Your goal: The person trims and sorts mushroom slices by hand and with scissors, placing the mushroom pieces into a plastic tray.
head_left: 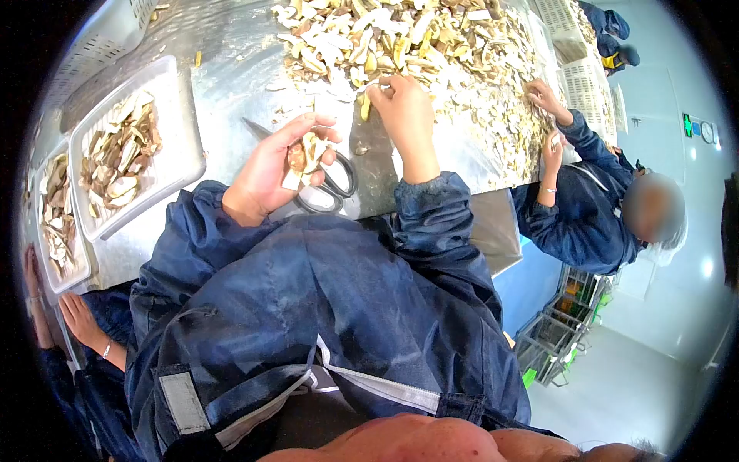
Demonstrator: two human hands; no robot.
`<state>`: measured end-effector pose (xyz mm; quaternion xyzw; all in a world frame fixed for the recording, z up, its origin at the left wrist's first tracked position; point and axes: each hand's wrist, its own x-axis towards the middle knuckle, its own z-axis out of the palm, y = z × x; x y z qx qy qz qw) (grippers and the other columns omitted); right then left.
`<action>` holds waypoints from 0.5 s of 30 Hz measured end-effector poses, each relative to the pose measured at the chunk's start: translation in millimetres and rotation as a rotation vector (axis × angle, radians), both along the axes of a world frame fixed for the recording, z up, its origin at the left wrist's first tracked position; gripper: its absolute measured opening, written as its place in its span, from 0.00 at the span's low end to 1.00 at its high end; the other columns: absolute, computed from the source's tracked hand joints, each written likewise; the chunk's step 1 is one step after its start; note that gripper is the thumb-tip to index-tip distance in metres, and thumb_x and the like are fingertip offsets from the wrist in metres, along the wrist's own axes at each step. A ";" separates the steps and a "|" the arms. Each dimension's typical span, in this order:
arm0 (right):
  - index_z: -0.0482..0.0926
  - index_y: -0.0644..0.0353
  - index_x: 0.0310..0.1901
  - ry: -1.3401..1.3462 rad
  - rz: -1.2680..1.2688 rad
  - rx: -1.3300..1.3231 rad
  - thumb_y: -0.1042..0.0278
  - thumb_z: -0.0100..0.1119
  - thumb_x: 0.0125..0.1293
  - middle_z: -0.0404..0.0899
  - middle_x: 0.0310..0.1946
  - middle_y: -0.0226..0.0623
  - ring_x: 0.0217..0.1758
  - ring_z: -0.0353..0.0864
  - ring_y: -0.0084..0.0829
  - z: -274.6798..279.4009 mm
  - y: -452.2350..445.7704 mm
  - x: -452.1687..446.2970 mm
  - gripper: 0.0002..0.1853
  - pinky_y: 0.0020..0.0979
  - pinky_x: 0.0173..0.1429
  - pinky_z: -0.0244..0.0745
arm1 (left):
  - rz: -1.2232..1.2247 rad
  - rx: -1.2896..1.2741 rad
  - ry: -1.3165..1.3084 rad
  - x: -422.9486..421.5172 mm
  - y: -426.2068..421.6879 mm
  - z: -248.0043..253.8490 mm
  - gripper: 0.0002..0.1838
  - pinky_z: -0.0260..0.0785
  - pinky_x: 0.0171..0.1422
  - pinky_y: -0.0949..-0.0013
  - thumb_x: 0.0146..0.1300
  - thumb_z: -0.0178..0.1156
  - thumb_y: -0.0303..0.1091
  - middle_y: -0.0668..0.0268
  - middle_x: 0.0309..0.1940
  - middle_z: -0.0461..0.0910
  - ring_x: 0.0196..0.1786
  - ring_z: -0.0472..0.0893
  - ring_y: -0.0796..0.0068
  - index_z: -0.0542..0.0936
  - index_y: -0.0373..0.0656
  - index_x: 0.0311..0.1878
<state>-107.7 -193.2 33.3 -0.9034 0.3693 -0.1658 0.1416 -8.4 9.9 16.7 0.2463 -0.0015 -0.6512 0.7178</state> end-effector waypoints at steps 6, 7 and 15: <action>0.87 0.62 0.37 -0.156 0.042 0.264 0.64 0.66 0.62 0.84 0.31 0.43 0.33 0.84 0.41 -3.0 1.0 -9.5 0.09 0.36 0.41 0.77 | 0.025 -0.026 0.037 3.5 -1.4 -5.7 0.19 0.76 0.28 0.71 0.79 0.46 0.46 0.59 0.45 0.80 0.39 0.81 0.70 0.74 0.41 0.58; 0.86 0.63 0.37 -0.216 0.014 0.346 0.64 0.66 0.63 0.84 0.30 0.42 0.32 0.83 0.37 0.5 1.2 -10.6 0.10 0.34 0.39 0.76 | 0.029 -0.017 0.025 3.6 -1.6 -5.7 0.20 0.76 0.28 0.71 0.79 0.45 0.47 0.59 0.46 0.80 0.39 0.81 0.70 0.74 0.41 0.59; 0.86 0.63 0.42 -0.241 0.232 0.699 0.61 0.66 0.67 0.84 0.27 0.34 0.30 0.80 0.24 48.7 40.0 1.4 0.13 0.26 0.38 0.72 | 0.059 -0.035 0.007 1.4 -3.8 3.6 0.23 0.77 0.29 0.71 0.80 0.42 0.49 0.59 0.48 0.81 0.41 0.83 0.70 0.72 0.42 0.64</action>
